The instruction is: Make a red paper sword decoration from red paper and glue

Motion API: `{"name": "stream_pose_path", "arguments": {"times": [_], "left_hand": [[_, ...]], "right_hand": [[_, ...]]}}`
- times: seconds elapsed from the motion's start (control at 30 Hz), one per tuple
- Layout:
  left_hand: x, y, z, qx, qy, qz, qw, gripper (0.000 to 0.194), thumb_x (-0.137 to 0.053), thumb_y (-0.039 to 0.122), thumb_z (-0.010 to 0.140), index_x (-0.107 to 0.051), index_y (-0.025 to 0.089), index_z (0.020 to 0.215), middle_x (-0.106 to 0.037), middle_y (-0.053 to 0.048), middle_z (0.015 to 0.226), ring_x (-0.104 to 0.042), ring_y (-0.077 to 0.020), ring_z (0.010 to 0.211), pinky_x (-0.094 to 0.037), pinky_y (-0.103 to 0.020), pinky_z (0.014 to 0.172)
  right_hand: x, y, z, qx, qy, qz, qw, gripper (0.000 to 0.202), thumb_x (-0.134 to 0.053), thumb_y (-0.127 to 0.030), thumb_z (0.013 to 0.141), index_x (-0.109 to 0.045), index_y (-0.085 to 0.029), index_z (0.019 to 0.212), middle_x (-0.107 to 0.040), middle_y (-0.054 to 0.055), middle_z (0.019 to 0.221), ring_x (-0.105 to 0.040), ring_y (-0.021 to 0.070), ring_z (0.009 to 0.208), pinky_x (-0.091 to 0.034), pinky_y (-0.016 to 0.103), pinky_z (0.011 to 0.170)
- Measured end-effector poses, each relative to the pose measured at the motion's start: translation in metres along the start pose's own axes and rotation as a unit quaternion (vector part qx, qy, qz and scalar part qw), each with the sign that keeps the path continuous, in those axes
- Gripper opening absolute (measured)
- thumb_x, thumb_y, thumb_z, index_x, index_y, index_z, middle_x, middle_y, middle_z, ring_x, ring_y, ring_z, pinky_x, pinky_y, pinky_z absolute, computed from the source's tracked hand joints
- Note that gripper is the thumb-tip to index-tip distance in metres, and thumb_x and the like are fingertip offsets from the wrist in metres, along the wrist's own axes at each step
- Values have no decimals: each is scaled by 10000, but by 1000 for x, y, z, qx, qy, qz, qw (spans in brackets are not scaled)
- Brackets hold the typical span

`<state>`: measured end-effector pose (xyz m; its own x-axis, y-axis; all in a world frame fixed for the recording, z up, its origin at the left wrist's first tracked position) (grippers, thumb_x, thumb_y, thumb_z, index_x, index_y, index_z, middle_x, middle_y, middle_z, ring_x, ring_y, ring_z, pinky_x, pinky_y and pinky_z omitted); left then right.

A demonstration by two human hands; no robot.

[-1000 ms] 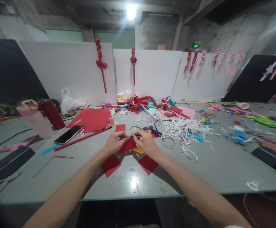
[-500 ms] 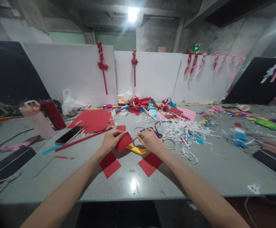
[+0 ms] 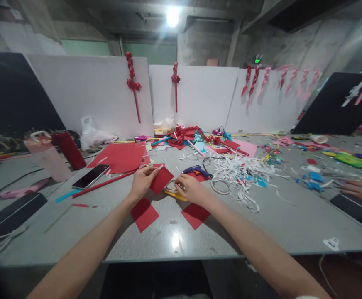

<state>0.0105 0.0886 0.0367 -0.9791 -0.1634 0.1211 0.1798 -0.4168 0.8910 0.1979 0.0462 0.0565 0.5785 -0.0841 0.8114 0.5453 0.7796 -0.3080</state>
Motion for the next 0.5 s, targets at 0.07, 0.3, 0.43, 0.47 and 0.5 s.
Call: {"name": "stream_pose_path", "arguments": {"times": [0.07,0.3,0.43,0.47,0.5], "left_hand": [[8,1,0,-2,31,3,1000,314,-700,468,861,-767,164,906,-783,-80,893,-728,-226,822,-537,-292,708],[47,-10,1,12,181,-78,980,378,-701,501,860,-732,143,980,-773,-104,939,-712,-204,819,-540,-286,744],[54,-15,2,28,202,-105,973,390,-713,500,848,-731,137,989,-769,-101,917,-699,-187,777,-534,-278,729],[55,-15,2,28,205,-104,973,390,-716,502,845,-731,137,981,-767,-99,910,-697,-186,772,-532,-276,723],[56,-15,2,28,208,-102,972,390,-718,504,843,-731,137,973,-765,-98,905,-694,-185,770,-529,-274,718]], "right_hand": [[7,11,-2,-51,-55,9,997,200,-608,-306,949,-679,-160,832,-679,60,804,-615,176,728,-445,282,675],[-20,32,-62,-176,-439,48,880,505,-876,-610,594,-737,-174,808,-702,6,719,-586,151,597,-348,249,526],[-40,15,-63,-143,-447,16,883,524,-819,-685,644,-730,-178,746,-658,-6,645,-527,134,544,-309,258,510],[-44,9,-61,-139,-440,10,887,527,-813,-693,651,-733,-181,749,-653,-7,641,-518,131,538,-301,259,509],[-48,3,-61,-139,-438,4,888,529,-809,-696,657,-736,-181,751,-648,-6,634,-511,129,531,-293,259,508]]}}
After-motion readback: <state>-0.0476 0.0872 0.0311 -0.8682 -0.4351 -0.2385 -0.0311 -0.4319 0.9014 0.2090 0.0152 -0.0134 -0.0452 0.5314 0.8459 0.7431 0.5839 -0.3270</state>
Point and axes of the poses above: each hand's wrist, its own z-axis towards the middle knuckle, its own x-axis out of the back of the hand, y = z × x, the point moved 10 cm from there along z, towards the middle knuckle
